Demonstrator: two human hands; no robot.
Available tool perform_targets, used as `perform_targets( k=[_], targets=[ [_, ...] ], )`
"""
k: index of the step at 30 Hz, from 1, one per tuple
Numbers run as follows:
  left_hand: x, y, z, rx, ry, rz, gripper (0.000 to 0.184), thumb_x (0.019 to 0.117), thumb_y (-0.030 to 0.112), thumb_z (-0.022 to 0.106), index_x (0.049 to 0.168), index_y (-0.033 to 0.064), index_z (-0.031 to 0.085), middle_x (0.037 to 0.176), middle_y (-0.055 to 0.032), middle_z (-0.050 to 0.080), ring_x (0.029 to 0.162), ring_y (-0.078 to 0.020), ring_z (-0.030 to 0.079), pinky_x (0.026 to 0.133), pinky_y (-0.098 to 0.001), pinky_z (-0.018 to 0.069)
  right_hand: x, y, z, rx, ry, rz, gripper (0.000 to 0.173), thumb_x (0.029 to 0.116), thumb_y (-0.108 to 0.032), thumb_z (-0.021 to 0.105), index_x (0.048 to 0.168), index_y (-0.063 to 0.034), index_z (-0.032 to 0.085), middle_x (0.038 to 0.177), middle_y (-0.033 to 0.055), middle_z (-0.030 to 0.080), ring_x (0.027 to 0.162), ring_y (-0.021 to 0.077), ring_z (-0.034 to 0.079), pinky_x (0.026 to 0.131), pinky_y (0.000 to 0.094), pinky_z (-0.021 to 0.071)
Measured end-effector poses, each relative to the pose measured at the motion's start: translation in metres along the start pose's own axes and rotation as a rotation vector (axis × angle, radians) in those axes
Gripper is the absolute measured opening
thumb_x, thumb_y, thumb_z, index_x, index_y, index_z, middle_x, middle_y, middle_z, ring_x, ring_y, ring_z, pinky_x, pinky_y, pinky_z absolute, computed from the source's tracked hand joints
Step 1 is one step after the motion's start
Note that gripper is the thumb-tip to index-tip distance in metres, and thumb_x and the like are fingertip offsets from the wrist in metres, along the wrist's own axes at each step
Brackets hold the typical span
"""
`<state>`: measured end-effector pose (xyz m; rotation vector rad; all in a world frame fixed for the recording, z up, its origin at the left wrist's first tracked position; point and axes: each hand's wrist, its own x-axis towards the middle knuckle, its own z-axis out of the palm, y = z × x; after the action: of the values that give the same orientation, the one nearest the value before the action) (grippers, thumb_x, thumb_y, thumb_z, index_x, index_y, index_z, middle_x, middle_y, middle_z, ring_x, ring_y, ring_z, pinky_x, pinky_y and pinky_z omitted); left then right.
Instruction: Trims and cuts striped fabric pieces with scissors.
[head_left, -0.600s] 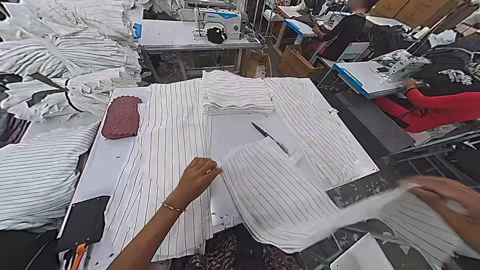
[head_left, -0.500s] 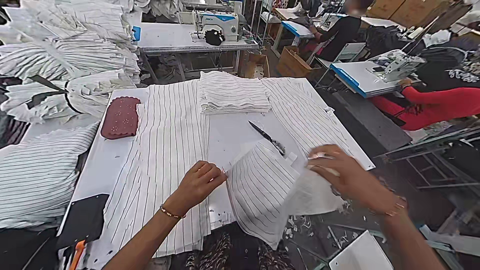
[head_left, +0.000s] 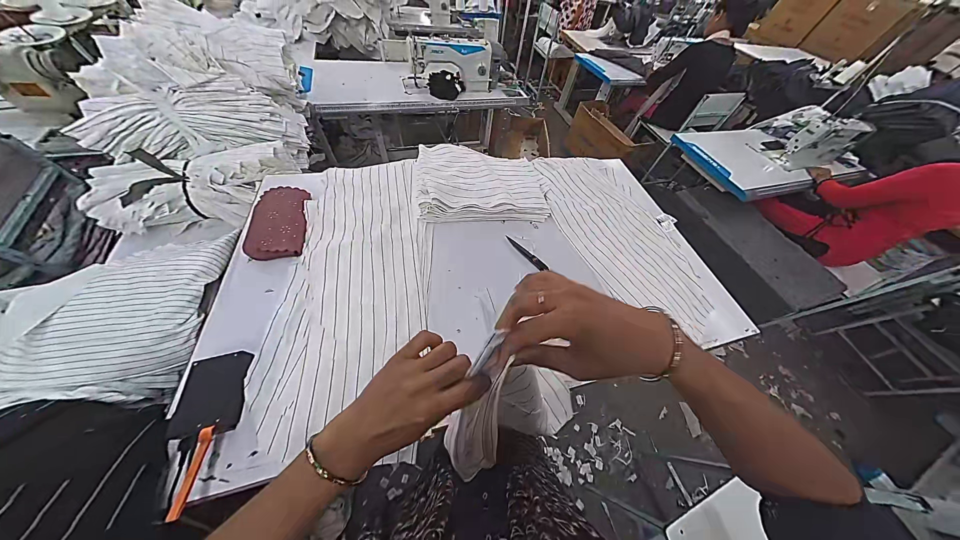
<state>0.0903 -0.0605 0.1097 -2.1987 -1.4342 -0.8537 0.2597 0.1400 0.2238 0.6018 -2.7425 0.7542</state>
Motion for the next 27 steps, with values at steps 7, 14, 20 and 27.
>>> perform_targets(
  k=[7, 14, 20, 27],
  targets=[
    [-0.061, -0.056, -0.076, -0.142, -0.150, -0.487, 0.032, 0.0858, 0.040, 0.074, 0.094, 0.0091, 0.075, 0.078, -0.0099, 0.065, 0.072, -0.0264, 0.065, 0.067, -0.0482, 0.0529, -0.107, -0.031, -0.069, -0.192, 0.761, 0.415, 0.011, 0.0976, -0.032, 0.068, 0.105, -0.0327, 0.076, 0.110, -0.0223, 0.069, 0.110, -0.0043, 0.062, 0.096, 0.0177, 0.0533],
    [-0.054, -0.017, -0.188, -0.532, 0.051, -0.508, 0.024, 0.0920, 0.027, 0.077, 0.089, 0.0055, 0.069, 0.087, -0.0023, 0.063, 0.090, -0.0042, 0.058, 0.085, -0.0225, 0.0460, -0.091, -0.018, -0.061, 0.125, 0.910, 0.465, 0.010, 0.0971, -0.025, 0.070, 0.103, -0.0257, 0.078, 0.103, -0.0154, 0.073, 0.094, -0.0016, 0.067, 0.085, 0.0178, 0.0563],
    [-0.110, -0.061, -0.134, -0.367, 0.106, -0.768, 0.032, 0.0958, 0.044, 0.068, 0.088, 0.0136, 0.073, 0.081, 0.0071, 0.064, 0.080, 0.0053, 0.056, 0.075, -0.0163, 0.0463, -0.036, 0.054, -0.039, 0.120, 0.683, 0.735, 0.010, 0.0995, -0.008, 0.062, 0.101, -0.0016, 0.070, 0.087, -0.0031, 0.068, 0.070, -0.0032, 0.057, 0.067, 0.0173, 0.0501],
    [-0.164, -0.120, 0.009, -0.242, -0.316, -1.361, 0.030, 0.0981, 0.021, 0.070, 0.105, -0.0091, 0.071, 0.096, -0.0287, 0.065, 0.087, -0.0404, 0.063, 0.083, -0.0592, 0.0490, -0.010, 0.240, 0.120, 0.292, 0.175, 1.199, 0.033, 0.1042, -0.021, 0.059, 0.120, 0.0063, 0.069, 0.117, 0.0243, 0.070, 0.109, 0.0316, 0.067, 0.102, 0.0469, 0.0474]
  ],
)
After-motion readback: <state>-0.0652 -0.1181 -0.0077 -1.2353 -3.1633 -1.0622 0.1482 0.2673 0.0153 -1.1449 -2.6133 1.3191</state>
